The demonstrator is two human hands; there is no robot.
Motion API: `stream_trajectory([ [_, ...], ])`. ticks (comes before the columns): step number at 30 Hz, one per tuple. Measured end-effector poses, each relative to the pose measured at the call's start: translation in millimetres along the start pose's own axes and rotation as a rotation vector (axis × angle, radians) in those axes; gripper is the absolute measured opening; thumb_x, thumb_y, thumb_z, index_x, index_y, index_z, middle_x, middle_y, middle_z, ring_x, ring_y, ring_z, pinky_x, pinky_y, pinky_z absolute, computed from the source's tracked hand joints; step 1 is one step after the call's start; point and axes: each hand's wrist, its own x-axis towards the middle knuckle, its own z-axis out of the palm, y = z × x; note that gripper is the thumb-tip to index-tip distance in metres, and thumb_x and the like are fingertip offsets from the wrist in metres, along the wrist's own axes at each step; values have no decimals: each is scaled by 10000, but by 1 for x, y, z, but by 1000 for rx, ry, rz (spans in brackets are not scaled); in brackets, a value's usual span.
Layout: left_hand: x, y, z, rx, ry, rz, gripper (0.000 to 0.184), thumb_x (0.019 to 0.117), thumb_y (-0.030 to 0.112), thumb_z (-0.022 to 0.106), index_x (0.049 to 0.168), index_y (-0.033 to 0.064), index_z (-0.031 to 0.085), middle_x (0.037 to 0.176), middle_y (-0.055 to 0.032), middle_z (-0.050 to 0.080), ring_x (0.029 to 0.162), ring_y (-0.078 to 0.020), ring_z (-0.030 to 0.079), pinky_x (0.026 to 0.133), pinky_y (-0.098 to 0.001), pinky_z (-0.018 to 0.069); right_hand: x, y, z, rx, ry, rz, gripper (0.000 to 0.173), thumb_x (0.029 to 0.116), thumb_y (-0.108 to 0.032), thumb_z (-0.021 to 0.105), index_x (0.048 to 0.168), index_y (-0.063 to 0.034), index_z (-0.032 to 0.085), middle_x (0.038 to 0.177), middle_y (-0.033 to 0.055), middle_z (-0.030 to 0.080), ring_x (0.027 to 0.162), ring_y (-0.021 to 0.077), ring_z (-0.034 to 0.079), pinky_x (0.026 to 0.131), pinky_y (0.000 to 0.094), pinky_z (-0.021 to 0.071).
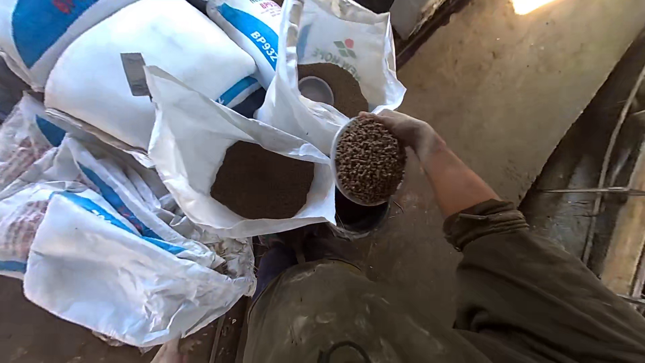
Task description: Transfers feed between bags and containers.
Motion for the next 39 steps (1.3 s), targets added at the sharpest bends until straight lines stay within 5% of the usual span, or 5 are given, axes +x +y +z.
stream_trajectory([
  [7,-30,17,37,46,-27,43,324,1096,356,447,1032,57,554,592,38,444,453,-63,441,457,-257,422,-32,129,-50,-464,244,246,675,999,-670,476,1023,-61,767,1005,228,725,996,413,688,892,690,494],
  [21,-65,102,17,-268,66,358,356,1110,404,245,1110,123,465,611,133,453,501,-5,519,487,-202,496,-58,322,73,-766,751,19,473,920,-84,626,1380,15,577,1353,359,531,1296,563,469,1079,665,347],
  [30,-65,269,29,-96,-177,665,582,1051,444,336,1351,-36,469,1094,-123,621,964,-174,626,838,-417,536,-88,11,112,-650,570,-794,371,922,-46,551,1264,95,576,1206,287,640,1108,374,652,945,449,554],
  [34,-60,315,36,188,-266,594,531,1044,462,519,1231,-30,585,1031,-211,661,943,-324,656,853,-567,526,71,-54,225,-789,59,-660,404,955,-8,589,1359,7,576,1224,251,636,1166,433,619,953,570,522],
  [39,-56,308,31,83,-422,633,225,977,160,452,850,113,631,700,72,598,665,-10,601,637,-267,523,267,-15,308,-919,-25,-377,443,1018,-33,520,1460,-6,508,1360,295,577,1288,473,554,1048,606,465],
])
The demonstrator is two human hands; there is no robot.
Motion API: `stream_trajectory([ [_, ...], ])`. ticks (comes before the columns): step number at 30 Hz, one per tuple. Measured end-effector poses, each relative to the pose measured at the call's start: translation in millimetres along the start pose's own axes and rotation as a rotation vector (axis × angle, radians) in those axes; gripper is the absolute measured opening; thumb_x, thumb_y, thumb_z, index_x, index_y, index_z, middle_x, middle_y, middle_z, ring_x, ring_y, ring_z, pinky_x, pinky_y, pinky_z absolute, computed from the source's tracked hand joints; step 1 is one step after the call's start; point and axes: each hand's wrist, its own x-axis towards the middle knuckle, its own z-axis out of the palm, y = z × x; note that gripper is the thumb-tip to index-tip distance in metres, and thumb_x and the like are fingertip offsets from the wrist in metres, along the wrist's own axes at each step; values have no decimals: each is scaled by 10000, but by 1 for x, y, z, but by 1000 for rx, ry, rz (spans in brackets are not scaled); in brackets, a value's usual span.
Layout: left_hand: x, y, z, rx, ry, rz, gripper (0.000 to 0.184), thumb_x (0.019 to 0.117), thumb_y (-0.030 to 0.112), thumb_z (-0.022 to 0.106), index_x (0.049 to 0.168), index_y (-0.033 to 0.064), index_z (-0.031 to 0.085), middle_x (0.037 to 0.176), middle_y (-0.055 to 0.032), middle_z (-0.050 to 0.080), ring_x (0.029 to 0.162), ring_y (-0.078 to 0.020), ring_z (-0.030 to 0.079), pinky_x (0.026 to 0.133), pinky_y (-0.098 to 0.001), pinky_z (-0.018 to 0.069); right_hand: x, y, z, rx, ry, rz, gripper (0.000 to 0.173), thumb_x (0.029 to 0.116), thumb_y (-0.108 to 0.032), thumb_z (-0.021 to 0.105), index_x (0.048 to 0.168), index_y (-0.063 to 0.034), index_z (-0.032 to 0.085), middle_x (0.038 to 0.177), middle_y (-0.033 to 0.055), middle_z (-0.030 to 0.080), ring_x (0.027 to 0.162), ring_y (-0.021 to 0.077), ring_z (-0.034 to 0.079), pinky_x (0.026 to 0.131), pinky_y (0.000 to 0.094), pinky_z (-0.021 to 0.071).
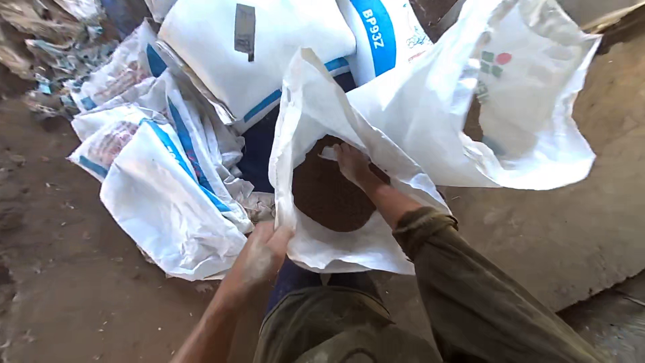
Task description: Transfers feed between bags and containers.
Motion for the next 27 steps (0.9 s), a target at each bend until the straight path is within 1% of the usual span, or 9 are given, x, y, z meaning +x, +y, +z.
stream_trajectory([
  [4,-4,-34,-3,-407,15,136,257,843,57,457,907,211,654,813,169,689,778,71,654,726,-170,568,40,33,39,-41,-193,129,406,1010,-252,599,1401,-142,594,1254,244,658,1176,453,632,918,644,517],
  [6,-3,-47,-4,-537,-8,205,306,834,60,495,936,277,684,877,185,718,832,79,665,755,-162,572,40,52,64,34,-327,177,374,1030,-372,585,1340,-177,663,1221,200,703,1163,421,657,949,657,512],
  [10,5,-60,-6,-690,-80,319,294,877,134,570,1020,336,729,980,197,735,916,86,670,809,-156,570,35,73,102,202,-599,194,471,1016,-499,599,1286,-129,707,1281,178,684,1244,365,619,1073,608,456],
  [15,15,-57,-4,-665,-120,339,258,880,142,565,984,319,723,957,202,726,908,99,659,809,-146,561,10,76,110,480,-704,346,639,946,-581,663,1205,2,699,1214,235,678,1170,369,633,1039,598,464],
  [20,17,-51,-7,-530,-161,315,212,885,153,535,921,286,697,858,186,708,816,79,661,734,-163,568,-31,52,77,679,-702,430,775,1003,-698,426,1209,6,676,1230,215,672,1154,315,647,1011,537,501],
  [22,14,-49,-7,-574,-177,282,135,934,299,588,968,297,718,878,164,738,809,43,691,732,-190,596,-34,51,58,728,-605,370,651,1075,-552,407,1202,30,671,1222,226,663,1138,313,634,1012,519,485],
  [23,14,-51,-8,-582,-196,292,200,958,459,599,977,313,735,884,173,742,812,51,690,737,-178,590,-34,52,51,726,-548,350,571,1099,-459,415,1212,40,669,1233,234,660,1145,321,629,1020,517,480],
  [25,15,-64,-10,-571,-223,343,491,942,724,476,885,303,722,769,195,669,708,85,607,650,-130,500,-35,50,34,679,-489,346,483,1118,-339,419,1256,65,644,1290,263,634,1207,359,604,1063,532,453],
  [27,12,-86,-16,-563,-214,342,631,913,826,344,768,265,594,654,162,517,614,46,508,578,-155,424,-40,32,-3,637,-495,376,574,1102,-437,429,1188,79,667,1225,270,652,1154,358,620,1039,542,449],
])
